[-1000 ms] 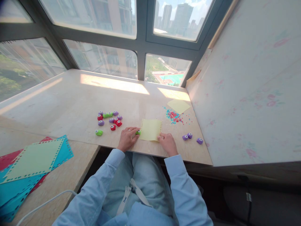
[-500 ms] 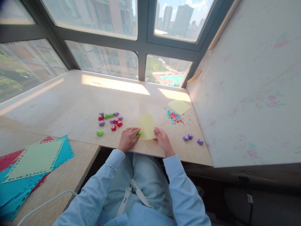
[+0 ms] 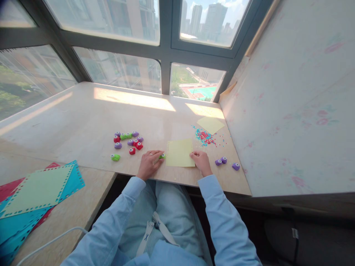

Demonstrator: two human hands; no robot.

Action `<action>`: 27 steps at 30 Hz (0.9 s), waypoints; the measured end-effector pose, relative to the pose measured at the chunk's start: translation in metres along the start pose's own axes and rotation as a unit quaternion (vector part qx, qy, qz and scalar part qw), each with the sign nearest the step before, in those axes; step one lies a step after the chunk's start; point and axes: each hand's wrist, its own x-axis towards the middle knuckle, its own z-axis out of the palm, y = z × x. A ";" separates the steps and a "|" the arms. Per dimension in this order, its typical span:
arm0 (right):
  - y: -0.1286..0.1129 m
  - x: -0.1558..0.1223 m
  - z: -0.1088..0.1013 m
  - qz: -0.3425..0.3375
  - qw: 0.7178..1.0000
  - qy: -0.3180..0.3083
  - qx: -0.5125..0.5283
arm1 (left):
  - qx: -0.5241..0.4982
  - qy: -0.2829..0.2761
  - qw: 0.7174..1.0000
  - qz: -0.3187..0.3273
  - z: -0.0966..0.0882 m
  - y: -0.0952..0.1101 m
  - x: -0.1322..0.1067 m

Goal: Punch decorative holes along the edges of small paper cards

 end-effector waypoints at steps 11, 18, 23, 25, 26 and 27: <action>0.009 0.006 0.003 0.004 0.997 -0.034 0.072 | -0.011 0.019 1.000 -0.019 0.009 -0.012 0.003; 0.011 0.008 0.003 -0.005 0.995 -0.030 0.095 | -0.012 0.019 1.000 -0.014 0.010 -0.015 0.003; 0.014 0.009 0.004 -0.015 0.996 -0.026 0.088 | -0.007 0.016 1.000 -0.012 0.010 -0.015 0.004; 0.014 0.009 0.005 -0.018 0.996 -0.027 0.078 | -0.002 0.015 1.000 -0.010 0.009 -0.014 0.004; 0.014 0.010 0.005 -0.018 0.997 -0.028 0.074 | 0.001 0.015 1.000 -0.010 0.009 -0.014 0.004; 0.014 0.010 0.005 -0.017 0.997 -0.029 0.072 | 0.003 0.013 1.000 -0.010 0.008 -0.013 0.004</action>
